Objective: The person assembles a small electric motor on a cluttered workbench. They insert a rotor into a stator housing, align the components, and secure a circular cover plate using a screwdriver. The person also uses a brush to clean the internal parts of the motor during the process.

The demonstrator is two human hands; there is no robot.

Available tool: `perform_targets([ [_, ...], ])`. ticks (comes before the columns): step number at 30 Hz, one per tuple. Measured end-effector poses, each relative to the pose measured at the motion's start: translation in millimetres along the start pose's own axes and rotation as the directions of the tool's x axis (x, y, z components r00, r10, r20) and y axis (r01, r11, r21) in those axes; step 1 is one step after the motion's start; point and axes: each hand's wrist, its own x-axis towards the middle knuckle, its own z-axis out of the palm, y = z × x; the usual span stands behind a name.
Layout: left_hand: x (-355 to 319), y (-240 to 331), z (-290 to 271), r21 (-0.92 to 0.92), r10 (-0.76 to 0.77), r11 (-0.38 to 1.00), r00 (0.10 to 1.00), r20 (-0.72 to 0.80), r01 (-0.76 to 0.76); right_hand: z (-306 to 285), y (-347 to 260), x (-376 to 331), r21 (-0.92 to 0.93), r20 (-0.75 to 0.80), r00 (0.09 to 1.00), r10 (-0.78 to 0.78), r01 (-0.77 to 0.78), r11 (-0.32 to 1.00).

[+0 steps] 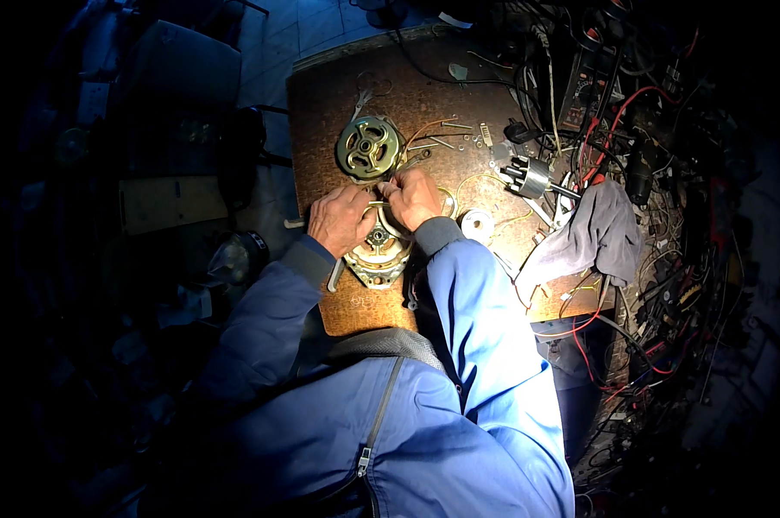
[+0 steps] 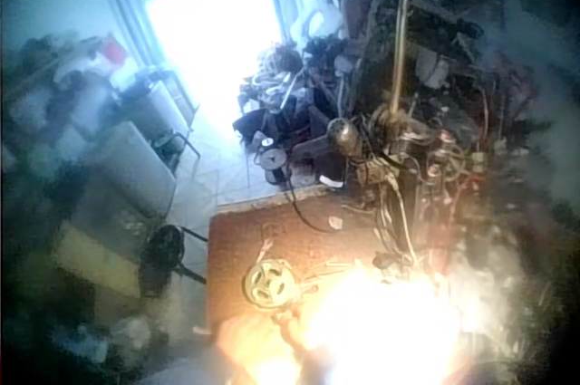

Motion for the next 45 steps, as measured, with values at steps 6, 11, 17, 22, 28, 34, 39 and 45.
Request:
perform_targets([
  [6,0,-3,-10,-0.107,0.001,0.994,0.995,0.101,0.010,-2,-20,-4,-0.048,-0.026,0.990,-0.136,0.135,0.990],
  [11,20,14,-20,-0.241,-0.035,0.969,0.999,0.041,0.043,-15,-8,2,0.096,-0.275,0.957,0.088,-0.064,0.993],
  [17,20,13,-25,-0.360,-0.134,0.916,0.982,0.133,0.174,-91,-13,-47,0.101,-0.356,0.934,0.023,0.014,0.995],
  [22,19,8,-27,-0.463,-0.253,0.816,0.934,0.254,0.347,-107,4,-166,-0.059,-0.301,0.948,0.104,-0.127,0.990],
  [28,17,-3,-22,-0.487,-0.251,0.810,0.944,0.214,0.326,-33,70,-220,0.575,-0.035,0.951,0.306,-0.231,0.785],
  [34,3,-11,-10,-0.645,-0.307,0.656,0.919,0.247,0.392,1,105,-210,0.560,-0.136,0.932,0.336,-0.208,0.802],
  [39,-12,-18,8,-0.745,-0.329,0.508,0.897,0.296,0.432,-15,53,-212,0.338,-0.196,0.886,0.421,-0.342,0.877],
  [45,-37,12,0,-0.862,-0.447,0.157,0.813,0.373,0.482,-45,47,-232,0.111,-0.316,0.897,0.309,-0.288,0.951],
])
